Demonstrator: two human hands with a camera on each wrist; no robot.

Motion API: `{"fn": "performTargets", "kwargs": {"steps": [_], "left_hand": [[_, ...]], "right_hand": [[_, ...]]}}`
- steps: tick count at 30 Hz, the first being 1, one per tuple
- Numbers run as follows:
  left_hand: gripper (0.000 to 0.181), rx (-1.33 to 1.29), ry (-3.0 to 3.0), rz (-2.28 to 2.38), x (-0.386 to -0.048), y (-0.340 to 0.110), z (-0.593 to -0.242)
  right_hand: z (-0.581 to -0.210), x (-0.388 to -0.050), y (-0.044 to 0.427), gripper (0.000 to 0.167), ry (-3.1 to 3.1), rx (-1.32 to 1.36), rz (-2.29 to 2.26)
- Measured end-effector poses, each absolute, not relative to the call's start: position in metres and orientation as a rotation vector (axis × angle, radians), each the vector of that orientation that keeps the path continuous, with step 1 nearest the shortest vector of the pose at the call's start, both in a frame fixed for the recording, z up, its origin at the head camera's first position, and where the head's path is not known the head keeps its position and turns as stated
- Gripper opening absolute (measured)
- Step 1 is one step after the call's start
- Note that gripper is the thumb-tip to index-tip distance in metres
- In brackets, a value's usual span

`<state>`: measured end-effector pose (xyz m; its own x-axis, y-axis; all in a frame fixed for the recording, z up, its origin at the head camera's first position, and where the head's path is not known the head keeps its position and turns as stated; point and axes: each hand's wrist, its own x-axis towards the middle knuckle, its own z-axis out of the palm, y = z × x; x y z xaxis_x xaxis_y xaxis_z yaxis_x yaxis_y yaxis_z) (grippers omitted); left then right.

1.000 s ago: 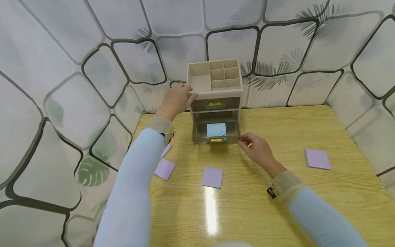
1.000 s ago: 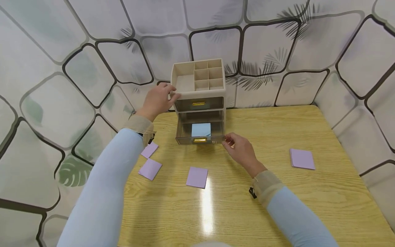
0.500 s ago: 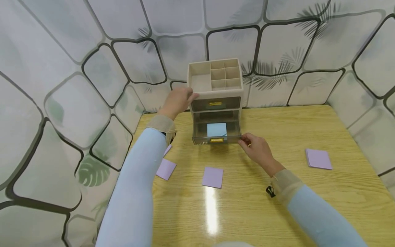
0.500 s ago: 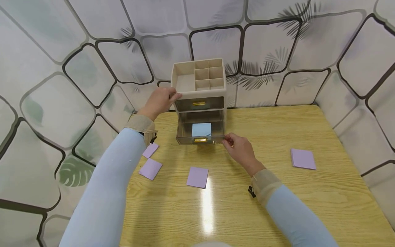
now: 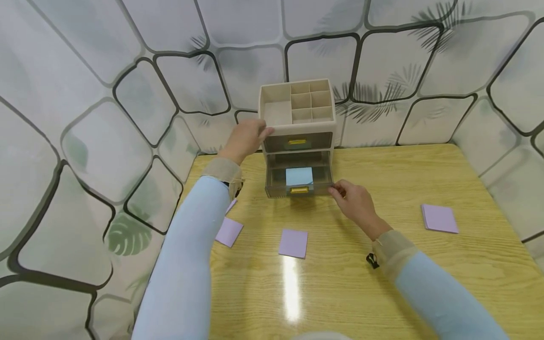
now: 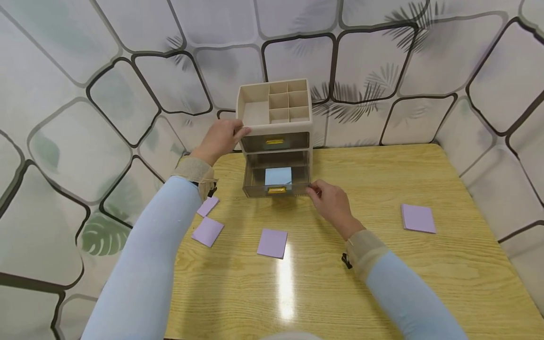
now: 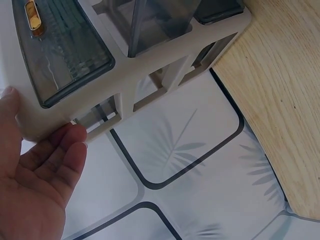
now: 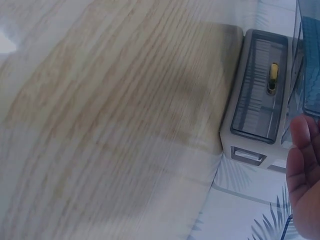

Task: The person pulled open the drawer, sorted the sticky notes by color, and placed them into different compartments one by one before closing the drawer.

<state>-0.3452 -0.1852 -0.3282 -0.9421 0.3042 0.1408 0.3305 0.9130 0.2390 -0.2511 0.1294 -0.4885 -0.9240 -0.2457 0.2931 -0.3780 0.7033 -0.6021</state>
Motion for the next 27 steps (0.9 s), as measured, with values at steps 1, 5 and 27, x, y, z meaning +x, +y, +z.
{"fn": "performTargets", "kwargs": {"steps": [1, 5, 27], "left_hand": [[0.041, -0.494, -2.974, -0.400, -0.345, -0.185, -0.328], [0.041, -0.488, -2.976, -0.414, -0.345, -0.185, -0.328], [0.043, -0.439, -3.074, -0.449, -0.348, -0.183, -0.323]], "right_hand": [[-0.488, -0.252, 0.129, 0.021, -2.716, 0.506, 1.021], [-0.485, -0.255, 0.129, 0.021, -2.715, 0.505, 1.011], [-0.477, -0.279, 0.125, 0.024, -2.781, 0.500, 0.959]]}}
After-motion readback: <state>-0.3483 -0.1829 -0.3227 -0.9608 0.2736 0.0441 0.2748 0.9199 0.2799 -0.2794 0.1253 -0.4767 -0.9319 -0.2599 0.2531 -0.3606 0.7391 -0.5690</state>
